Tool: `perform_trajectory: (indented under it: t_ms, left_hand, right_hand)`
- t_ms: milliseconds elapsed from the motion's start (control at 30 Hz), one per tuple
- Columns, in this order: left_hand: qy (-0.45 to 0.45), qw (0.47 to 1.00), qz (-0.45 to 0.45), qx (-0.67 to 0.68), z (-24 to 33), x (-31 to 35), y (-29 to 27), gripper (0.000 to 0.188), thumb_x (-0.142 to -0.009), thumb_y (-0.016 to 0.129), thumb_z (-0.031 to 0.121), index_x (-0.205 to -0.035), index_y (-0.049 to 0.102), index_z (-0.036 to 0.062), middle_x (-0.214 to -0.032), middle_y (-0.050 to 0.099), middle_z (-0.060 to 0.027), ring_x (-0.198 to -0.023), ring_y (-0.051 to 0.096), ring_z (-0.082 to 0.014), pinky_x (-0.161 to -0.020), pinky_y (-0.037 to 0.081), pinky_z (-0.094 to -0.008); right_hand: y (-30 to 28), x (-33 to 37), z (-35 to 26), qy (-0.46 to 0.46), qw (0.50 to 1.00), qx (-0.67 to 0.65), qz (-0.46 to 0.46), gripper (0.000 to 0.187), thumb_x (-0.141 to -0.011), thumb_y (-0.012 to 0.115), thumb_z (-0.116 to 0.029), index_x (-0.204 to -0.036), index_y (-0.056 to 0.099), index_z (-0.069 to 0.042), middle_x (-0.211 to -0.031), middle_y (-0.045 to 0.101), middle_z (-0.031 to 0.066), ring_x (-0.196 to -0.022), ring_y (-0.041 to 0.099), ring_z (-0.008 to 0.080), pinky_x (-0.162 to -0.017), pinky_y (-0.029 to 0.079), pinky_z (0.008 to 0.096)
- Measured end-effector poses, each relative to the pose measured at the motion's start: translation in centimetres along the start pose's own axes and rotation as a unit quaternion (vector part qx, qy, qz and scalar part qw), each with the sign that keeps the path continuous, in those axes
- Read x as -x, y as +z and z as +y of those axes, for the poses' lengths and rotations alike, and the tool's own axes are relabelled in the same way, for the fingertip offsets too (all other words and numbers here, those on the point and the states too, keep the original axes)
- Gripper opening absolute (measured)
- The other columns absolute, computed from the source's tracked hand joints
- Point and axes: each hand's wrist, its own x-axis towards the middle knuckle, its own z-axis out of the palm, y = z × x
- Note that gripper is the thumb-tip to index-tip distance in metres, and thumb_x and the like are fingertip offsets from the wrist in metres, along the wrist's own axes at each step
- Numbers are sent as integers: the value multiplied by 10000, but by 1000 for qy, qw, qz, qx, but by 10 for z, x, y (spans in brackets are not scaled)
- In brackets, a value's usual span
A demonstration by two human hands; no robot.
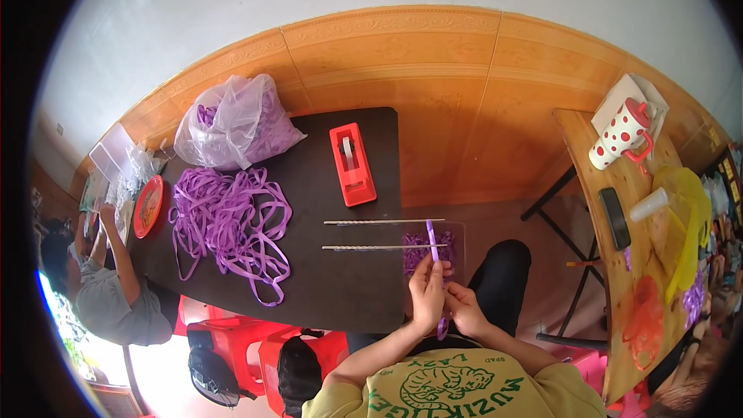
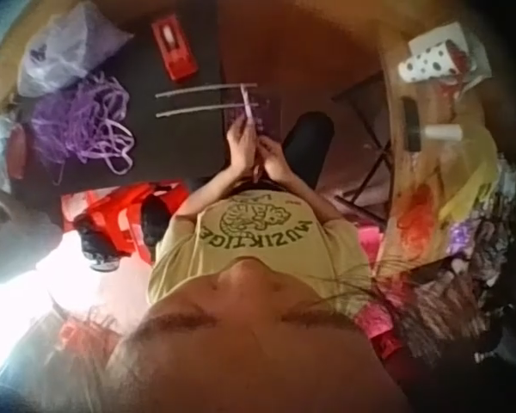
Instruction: Wrapping and weaving purple ribbons around two horizontal metal rods to create a pattern.
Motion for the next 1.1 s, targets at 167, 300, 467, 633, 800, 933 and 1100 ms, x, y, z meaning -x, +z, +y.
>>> perform_trajectory:
  t_ms: [167, 300, 467, 633, 800, 933, 1100]
  left_hand:
    - [-73, 992, 23, 102, -7, 3, -6, 151, -956, 511, 118, -988, 600, 0, -786, 601, -41, -684, 563, -111, -631, 469, -233]
    - [-65, 992, 20, 107, -4, 7, -9, 150, -964, 503, 125, -972, 592, 4, -780, 588, -27, -658, 534, -100, -617, 449, -218]
    - [-27, 995, 23, 94, 8, 10, -1, 149, -966, 498, 114, -930, 584, -1, -786, 600, -41, -672, 554, -110, -671, 464, -228]
    - [35, 997, 34, 54, 12, 12, -3, 142, -964, 500, 104, -909, 576, -3, -798, 603, -47, -701, 552, -109, -705, 457, -230]
    - [-27, 997, 17, 69, 20, 16, -3, 139, -963, 509, 111, -911, 577, 1, -791, 583, -31, -702, 529, -92, -669, 442, -218]
    - [-44, 995, 7, 86, 20, 18, -6, 138, -962, 511, 114, -884, 568, 16, -756, 561, -12, -657, 495, -68, -612, 415, -196]
    - [-68, 995, -7, 68, 16, 16, -10, 146, -961, 516, 116, -839, 550, 43, -720, 542, 11, -578, 430, -29, -516, 338, -164]
  right_hand:
    - [-8, 6, 8, -1, 999, 45, -14, 137, -971, 486, -108, -925, 585, -24, -784, 541, -28, -696, 474, 38, -612, 383, 190]
    - [-11, 5, -12, -65, 984, 164, -29, 120, -944, 515, -72, -932, 605, 7, -812, 556, -8, -745, 498, 51, -647, 396, 197]
    - [-14, -14, -59, -380, 788, 480, 71, 327, -636, 691, -12, -957, 631, -29, -941, 611, 104, -831, 588, 272, -721, 407, 356]
    - [-1, -35, -89, -488, 699, 522, -12, 396, -594, 594, 41, -976, 626, -59, -956, 615, 70, -795, 586, 226, -710, 380, 342]
    - [-4, -56, -85, -577, 577, 576, 54, 373, -601, 671, -12, -969, 640, -67, -865, 588, 36, -722, 570, 198, -676, 377, 340]
    - [2, -63, -75, -606, 531, 590, 51, 341, -632, 675, -153, -967, 672, -88, -822, 559, 12, -696, 545, 171, -651, 378, 328]
    - [3, -72, -69, -623, 504, 595, 56, 330, -610, 659, -155, -930, 684, -80, -814, 549, 5, -686, 532, 158, -629, 373, 319]
